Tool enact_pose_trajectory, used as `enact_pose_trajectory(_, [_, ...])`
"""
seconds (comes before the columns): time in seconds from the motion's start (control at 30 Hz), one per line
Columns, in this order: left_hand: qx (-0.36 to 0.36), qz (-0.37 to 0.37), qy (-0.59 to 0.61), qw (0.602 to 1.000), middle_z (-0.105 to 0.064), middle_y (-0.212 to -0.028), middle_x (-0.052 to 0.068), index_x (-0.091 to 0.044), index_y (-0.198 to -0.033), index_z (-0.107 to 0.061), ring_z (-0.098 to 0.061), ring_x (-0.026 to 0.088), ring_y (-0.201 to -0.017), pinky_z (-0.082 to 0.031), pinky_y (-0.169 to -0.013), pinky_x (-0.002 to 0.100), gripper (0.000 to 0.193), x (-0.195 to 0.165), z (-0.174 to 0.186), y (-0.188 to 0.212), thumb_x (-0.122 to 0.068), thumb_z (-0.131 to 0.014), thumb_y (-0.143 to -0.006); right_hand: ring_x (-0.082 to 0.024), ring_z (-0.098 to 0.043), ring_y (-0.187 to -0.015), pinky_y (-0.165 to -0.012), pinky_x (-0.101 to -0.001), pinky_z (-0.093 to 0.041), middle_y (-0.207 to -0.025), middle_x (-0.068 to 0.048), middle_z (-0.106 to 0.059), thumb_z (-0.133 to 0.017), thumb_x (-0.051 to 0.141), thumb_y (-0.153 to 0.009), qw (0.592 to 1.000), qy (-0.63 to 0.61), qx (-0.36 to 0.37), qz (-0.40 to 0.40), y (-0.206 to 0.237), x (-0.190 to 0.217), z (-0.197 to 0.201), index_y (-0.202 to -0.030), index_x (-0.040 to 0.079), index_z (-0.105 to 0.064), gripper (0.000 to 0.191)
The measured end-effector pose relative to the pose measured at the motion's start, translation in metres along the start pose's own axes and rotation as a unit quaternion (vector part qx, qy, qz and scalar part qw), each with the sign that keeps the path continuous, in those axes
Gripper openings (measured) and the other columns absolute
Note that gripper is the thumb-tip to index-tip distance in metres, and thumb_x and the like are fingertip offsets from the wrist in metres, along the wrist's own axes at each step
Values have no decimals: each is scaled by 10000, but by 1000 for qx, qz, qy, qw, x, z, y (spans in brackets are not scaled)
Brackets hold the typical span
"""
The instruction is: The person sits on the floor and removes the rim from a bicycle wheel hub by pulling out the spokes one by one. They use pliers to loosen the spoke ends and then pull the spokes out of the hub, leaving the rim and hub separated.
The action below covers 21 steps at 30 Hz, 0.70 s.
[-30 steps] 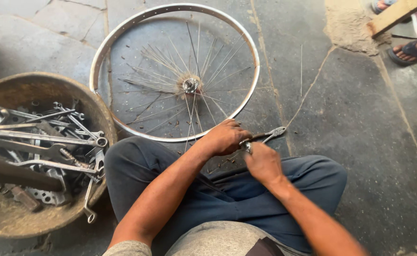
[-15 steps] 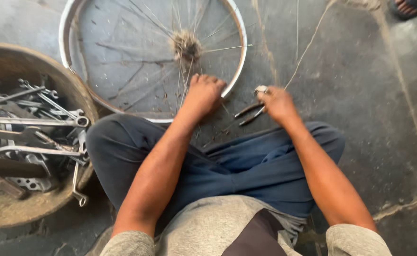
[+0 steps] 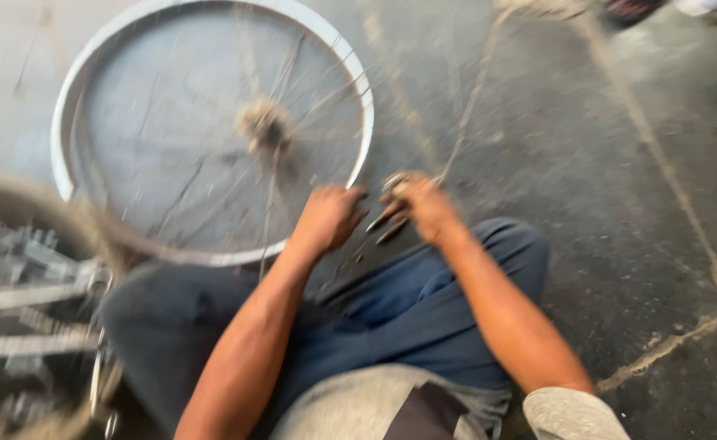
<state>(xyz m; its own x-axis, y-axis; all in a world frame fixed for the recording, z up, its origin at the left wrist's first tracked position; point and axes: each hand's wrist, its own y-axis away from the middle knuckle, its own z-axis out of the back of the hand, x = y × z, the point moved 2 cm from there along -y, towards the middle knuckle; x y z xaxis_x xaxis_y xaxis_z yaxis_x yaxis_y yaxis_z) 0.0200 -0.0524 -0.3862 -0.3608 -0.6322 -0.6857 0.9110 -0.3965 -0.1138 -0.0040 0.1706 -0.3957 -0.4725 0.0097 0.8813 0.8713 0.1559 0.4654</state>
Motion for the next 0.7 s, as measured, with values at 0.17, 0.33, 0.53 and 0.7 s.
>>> enact_pose_trajectory(0.17, [-74, 83, 141, 984, -722, -1012, 199, -73, -1111, -673, -676, 409, -976, -535, -808, 489, 278, -27, 4, -7, -233, -658, -884, -186, -711, -835, -720, -326, -599, -1015, -99, -739, -566, 254, -1027, 996, -75, 55, 10, 5, -13, -31, -1235, 34, -682, 324])
enact_pose_trajectory(0.33, [-82, 194, 62, 976, -725, -906, 192, -57, -966, -677, -691, 404, -907, -536, -786, 500, 249, -31, 9, -2, -292, -684, -882, -128, -710, -867, -758, -296, -602, -1037, -33, -752, -560, 226, -1018, 998, -39, 29, 30, 17, -21, -53, -1291, 63, -682, 340])
enact_pose_trajectory(0.53, [-99, 173, 29, 980, -717, -870, 216, -41, -879, -679, -683, 436, -868, -527, -759, 537, 245, -29, 2, -1, -268, -598, -922, -123, -691, -816, -713, -283, -590, -988, -54, -746, -598, 192, -1019, 998, 10, -10, 67, 25, -9, -63, -1242, 36, -697, 289])
enact_pose_trajectory(0.7, [-78, 143, 36, 986, -727, -851, 217, -54, -868, -678, -694, 434, -857, -529, -775, 546, 266, -26, -7, 2, -231, -501, -958, -242, -677, -788, -681, -359, -553, -923, -180, -732, -581, 150, -1019, 958, 205, -71, 189, 42, 7, -73, -1189, -1, -706, 259])
